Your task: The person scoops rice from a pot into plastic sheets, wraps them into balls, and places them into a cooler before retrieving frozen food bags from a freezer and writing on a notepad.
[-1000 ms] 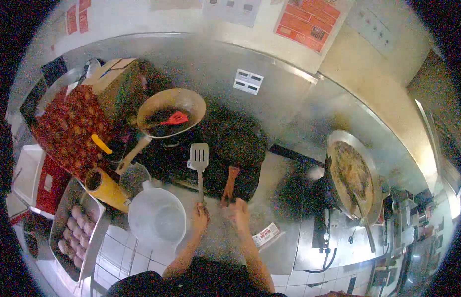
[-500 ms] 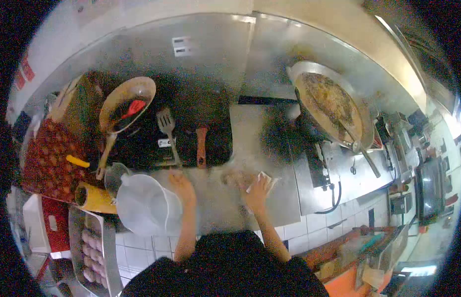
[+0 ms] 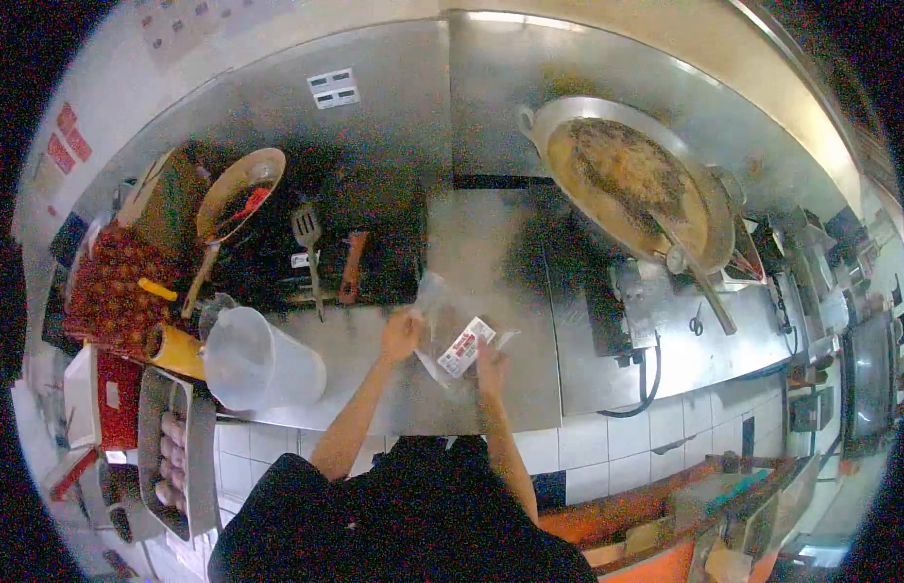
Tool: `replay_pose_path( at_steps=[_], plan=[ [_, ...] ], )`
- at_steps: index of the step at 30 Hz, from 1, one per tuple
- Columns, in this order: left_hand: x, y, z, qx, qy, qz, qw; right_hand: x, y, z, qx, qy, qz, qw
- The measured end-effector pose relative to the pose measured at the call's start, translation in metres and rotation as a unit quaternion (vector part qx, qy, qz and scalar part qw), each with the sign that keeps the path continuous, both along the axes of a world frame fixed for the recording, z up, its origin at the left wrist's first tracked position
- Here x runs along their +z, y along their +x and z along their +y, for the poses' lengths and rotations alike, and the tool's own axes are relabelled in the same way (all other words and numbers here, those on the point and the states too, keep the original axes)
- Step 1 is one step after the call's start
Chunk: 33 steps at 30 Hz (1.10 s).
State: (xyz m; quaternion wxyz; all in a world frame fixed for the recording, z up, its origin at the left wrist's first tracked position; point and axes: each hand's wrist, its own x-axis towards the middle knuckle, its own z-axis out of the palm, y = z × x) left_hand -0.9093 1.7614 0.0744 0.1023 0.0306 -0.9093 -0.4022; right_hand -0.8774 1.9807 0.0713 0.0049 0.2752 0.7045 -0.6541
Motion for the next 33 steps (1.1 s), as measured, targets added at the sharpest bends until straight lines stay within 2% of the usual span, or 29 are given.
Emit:
replay_pose_path(
  at_steps=[1, 2, 3, 4, 6, 7, 9, 10, 11, 12, 13, 15, 16, 17, 18, 19, 20, 21, 22, 24, 25, 27, 30, 31, 32, 33],
  plan=[
    [0.024, 0.011, 0.019, -0.017, 0.030, -0.011, 0.999, -0.011, -0.004, -0.002, -0.001, 0.109, -0.013, 0.994],
    [0.050, 0.020, 0.040, -0.037, 0.055, -0.022, 0.998, -0.009, -0.002, 0.000, -0.001, 0.096, -0.013, 0.995],
    [0.064, 0.027, 0.059, -0.065, 0.033, 0.068, 0.995, 0.000, 0.002, 0.007, 0.063, -0.086, -0.009, 0.994],
    [0.077, 0.034, 0.079, -0.094, 0.017, 0.160, 0.982, 0.006, 0.008, 0.016, 0.104, -0.138, 0.008, 0.985],
    [0.122, 0.053, 0.110, -0.169, -0.007, 0.133, 0.977, 0.016, 0.020, 0.033, 0.184, -0.244, 0.031, 0.952],
    [0.150, 0.063, 0.122, -0.175, -0.004, 0.135, 0.975, -0.023, 0.017, 0.030, 0.152, -0.279, 0.130, 0.939],
    [0.203, 0.084, 0.135, -0.289, -0.002, 0.104, 0.952, -0.024, 0.021, 0.037, 0.107, -0.307, 0.228, 0.918],
    [0.219, 0.090, 0.136, -0.299, -0.001, 0.101, 0.949, -0.016, 0.027, 0.047, 0.102, -0.486, 0.153, 0.855],
    [0.231, 0.097, 0.131, -0.307, -0.012, 0.079, 0.948, 0.011, 0.035, 0.053, 0.091, -0.647, 0.074, 0.754],
    [0.234, 0.100, 0.125, -0.314, -0.024, 0.058, 0.947, 0.024, 0.038, 0.058, 0.081, -0.647, 0.075, 0.754],
    [0.227, 0.099, 0.117, -0.321, -0.021, 0.050, 0.946, 0.033, 0.043, 0.062, 0.083, -0.570, 0.070, 0.815],
    [0.209, 0.092, 0.107, -0.316, 0.072, -0.003, 0.946, 0.060, 0.053, 0.068, 0.082, -0.486, 0.054, 0.869],
    [0.214, 0.093, 0.110, -0.315, 0.074, -0.008, 0.946, 0.079, 0.057, 0.068, 0.049, -0.532, -0.009, 0.845],
    [0.224, 0.094, 0.116, -0.255, 0.092, -0.053, 0.961, 0.087, 0.060, 0.068, 0.016, -0.573, -0.072, 0.816],
    [0.231, 0.093, 0.119, -0.194, 0.109, -0.096, 0.970, 0.069, 0.059, 0.069, 0.016, -0.572, -0.074, 0.817],
    [0.228, 0.090, 0.119, -0.193, 0.111, -0.095, 0.970, 0.043, 0.056, 0.069, 0.057, -0.590, -0.068, 0.802],
    [0.223, 0.086, 0.118, -0.237, 0.049, -0.091, 0.966, 0.027, 0.055, 0.069, 0.099, -0.606, -0.063, 0.787],
    [0.216, 0.083, 0.116, -0.277, -0.013, -0.086, 0.957, 0.034, 0.058, 0.067, 0.103, -0.603, -0.065, 0.788],
    [0.205, 0.078, 0.115, -0.272, -0.010, -0.083, 0.959, 0.041, 0.060, 0.064, 0.119, -0.571, -0.069, 0.809],
    [0.185, 0.070, 0.112, -0.246, -0.224, -0.102, 0.937, 0.047, 0.059, 0.058, 0.144, -0.536, -0.075, 0.828],
    [0.179, 0.066, 0.107, -0.238, -0.223, -0.102, 0.940, 0.047, 0.058, 0.055, 0.132, -0.535, -0.083, 0.831],
    [0.177, 0.056, 0.096, -0.279, -0.343, -0.150, 0.884, 0.051, 0.054, 0.049, 0.128, -0.532, -0.090, 0.832],
    [0.157, 0.053, 0.087, -0.290, -0.339, -0.160, 0.881, 0.056, 0.045, 0.036, 0.159, -0.502, -0.087, 0.846],
    [0.158, 0.051, 0.079, -0.270, -0.342, -0.159, 0.886, 0.057, 0.044, 0.031, 0.159, -0.541, -0.071, 0.823],
    [0.160, 0.049, 0.073, -0.275, -0.308, -0.113, 0.904, 0.056, 0.046, 0.026, 0.157, -0.579, -0.059, 0.798],
    [0.162, 0.048, 0.065, -0.280, -0.274, -0.065, 0.918, 0.051, 0.047, 0.020, 0.175, -0.578, -0.062, 0.794]
  ],
)
